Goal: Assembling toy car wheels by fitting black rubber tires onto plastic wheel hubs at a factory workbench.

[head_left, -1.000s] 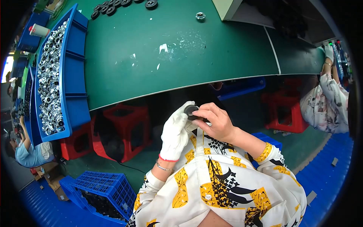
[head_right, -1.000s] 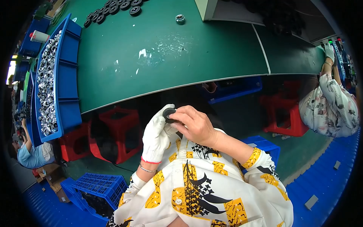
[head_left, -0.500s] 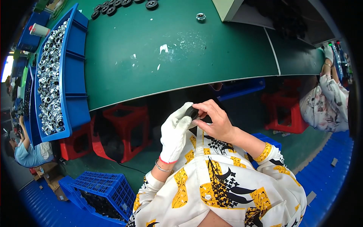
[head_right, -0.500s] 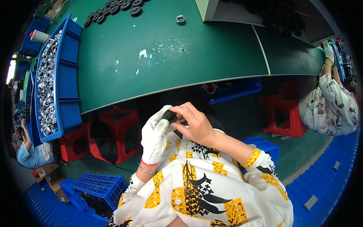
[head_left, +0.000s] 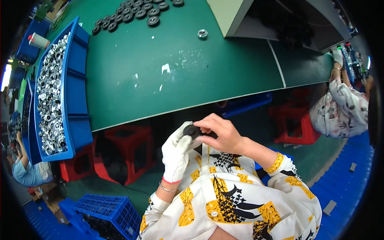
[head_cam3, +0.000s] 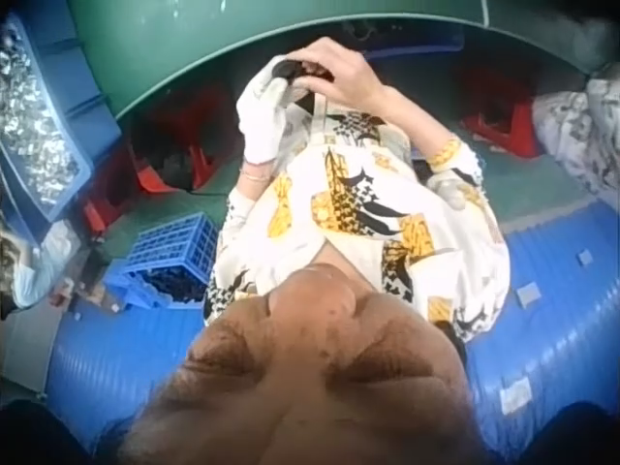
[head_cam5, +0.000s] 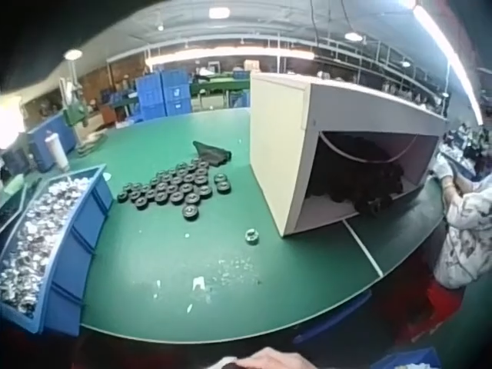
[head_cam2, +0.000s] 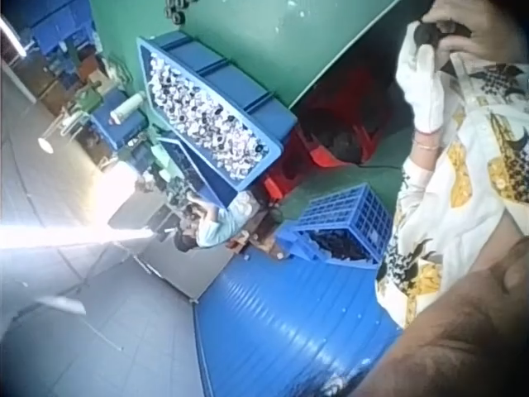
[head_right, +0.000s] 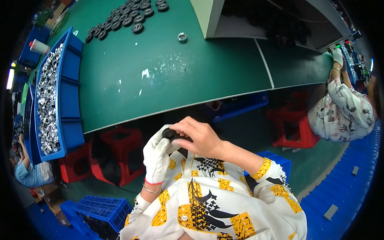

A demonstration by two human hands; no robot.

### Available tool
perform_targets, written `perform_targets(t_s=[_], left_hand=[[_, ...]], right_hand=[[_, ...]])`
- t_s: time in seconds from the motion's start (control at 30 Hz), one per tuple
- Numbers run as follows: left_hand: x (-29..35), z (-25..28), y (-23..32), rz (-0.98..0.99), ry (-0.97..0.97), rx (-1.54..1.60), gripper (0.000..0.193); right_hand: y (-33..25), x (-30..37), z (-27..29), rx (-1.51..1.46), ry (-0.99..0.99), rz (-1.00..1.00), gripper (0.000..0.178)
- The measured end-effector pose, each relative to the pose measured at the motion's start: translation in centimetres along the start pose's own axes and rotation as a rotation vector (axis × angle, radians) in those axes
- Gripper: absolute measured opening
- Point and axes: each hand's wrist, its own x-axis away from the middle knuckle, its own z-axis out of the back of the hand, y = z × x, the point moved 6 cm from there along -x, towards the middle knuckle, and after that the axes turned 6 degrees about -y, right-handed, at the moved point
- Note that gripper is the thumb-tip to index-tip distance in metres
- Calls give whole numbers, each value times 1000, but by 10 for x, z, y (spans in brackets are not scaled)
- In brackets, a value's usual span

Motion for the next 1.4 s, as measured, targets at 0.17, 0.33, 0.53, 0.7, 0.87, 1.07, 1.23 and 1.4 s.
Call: perform_targets(t_s=[0.17, 0.33, 0.53, 0.7, 0.87, 1.07, 1.23, 1.4], left_hand=[[1, -1, 16, 19, 54, -52, 40], [-1, -4, 24, -1, 49, -23, 39], [-5, 0, 26, -9, 35, 50, 39], [-8, 1, 19, 21, -10, 137, 42], [-7, 0, 9, 63, -24, 169, 38], [-7, -2, 2, 78, -36, 166, 38], [-6, -3, -1, 71, -33, 148, 39], [-5, -1, -4, 65, -22, 158, 39]], right_hand=[[10, -61, 86, 212, 324, 69, 13], [42, -130, 112, 665, 331, 92, 15], [72, -163, 110, 869, 130, -370, 27], [51, -129, 93, 488, 182, -82, 19], [8, -77, 53, 642, 132, 140, 22], [12, -70, 62, 447, 120, 43, 27], [14, -75, 67, 513, 88, -29, 25], [-5, -53, 48, 42, -67, -141, 24]])
